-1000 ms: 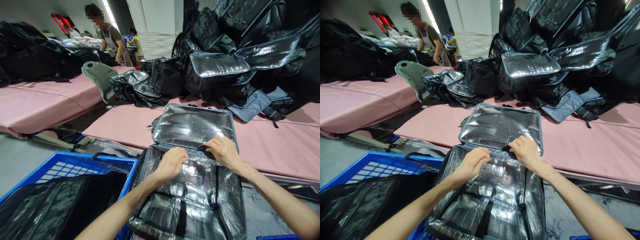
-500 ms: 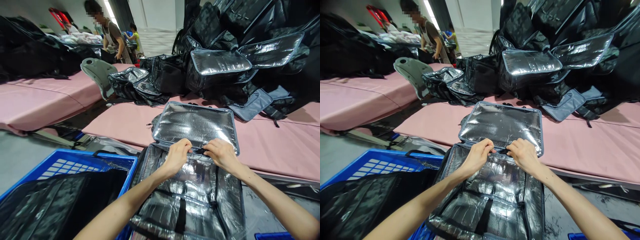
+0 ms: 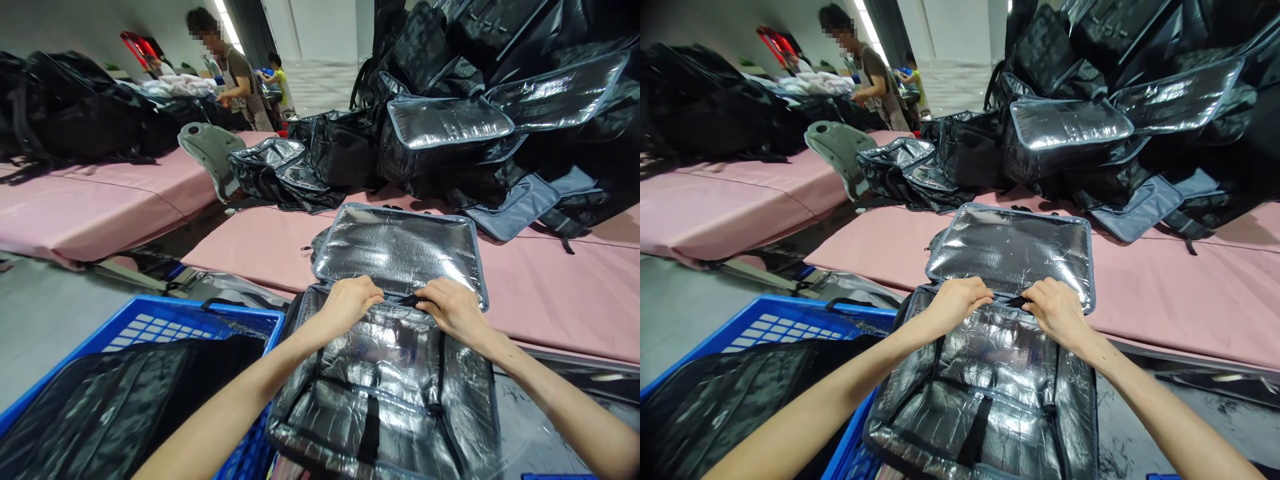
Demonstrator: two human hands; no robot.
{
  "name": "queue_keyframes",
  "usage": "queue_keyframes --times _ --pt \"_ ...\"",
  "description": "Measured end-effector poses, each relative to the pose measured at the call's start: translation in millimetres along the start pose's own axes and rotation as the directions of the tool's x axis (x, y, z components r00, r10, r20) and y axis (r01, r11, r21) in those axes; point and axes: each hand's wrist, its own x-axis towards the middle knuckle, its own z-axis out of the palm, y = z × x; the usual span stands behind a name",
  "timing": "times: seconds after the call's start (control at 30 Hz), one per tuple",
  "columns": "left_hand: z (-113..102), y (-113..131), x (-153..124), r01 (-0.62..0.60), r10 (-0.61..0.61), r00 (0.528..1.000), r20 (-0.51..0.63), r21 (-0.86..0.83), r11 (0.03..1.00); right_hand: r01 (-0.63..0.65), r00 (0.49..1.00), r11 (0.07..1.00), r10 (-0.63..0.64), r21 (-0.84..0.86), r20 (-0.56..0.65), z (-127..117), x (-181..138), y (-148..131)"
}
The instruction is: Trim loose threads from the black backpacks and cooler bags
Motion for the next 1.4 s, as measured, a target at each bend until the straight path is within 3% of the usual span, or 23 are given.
queue_keyframes --times 0.17,0.33,0.43,0.6,0.67,0.77,0.93,1.03,1.23,1.4 --pt "2 10 25 -0.096 0.039 0.976 0.216 0.258 0.961 0.012 1.0 1.0 -0.012 -0.028 -0.008 0 -2 0" --pt "0 19 37 -0.117 0.017 0.95 0.311 0.306 0.945 0.003 1.0 0.999 -0.002 -0.035 0.021 3 -4 1" --pt "-7 20 33 -0.106 0.026 0.941 0.337 0.221 0.97 -0.033 0.999 0.999 0.032 0.028 0.018 2 -7 4" --pt "-40 2 10 0.003 0.106 0.89 0.443 -0.239 0.971 -0.175 0.982 0.966 0.185 0.189 -0.035 -1 -13 13" --pt "-45 -10 6 0.044 0.019 0.937 0.349 -0.17 0.984 -0.171 0.981 0.969 0.185 0.18 -0.066 0 -11 13" --pt "-33 -24 9 0.035 -0.046 0.994 0.095 0.114 0.993 -0.068 0.988 0.992 0.082 0.104 -0.128 3 -2 7" --pt "-5 -31 16 -0.087 0.051 0.991 0.125 0.308 0.947 0.081 0.98 0.99 -0.1 -0.115 -0.172 10 13 -3" --pt "-4 -33 20 -0.088 0.05 0.989 0.142 0.273 0.958 0.124 0.968 0.963 -0.17 -0.24 -0.183 11 20 -6" --pt "-23 -36 47 -0.03 0.013 0.927 0.375 0.04 0.999 0.22 0.918 0.886 -0.33 -0.408 -0.221 10 41 -16" --pt "-30 -36 55 0.033 -0.021 0.907 0.421 -0.021 0.999 0.313 0.877 0.816 -0.445 -0.485 -0.183 7 50 -19"
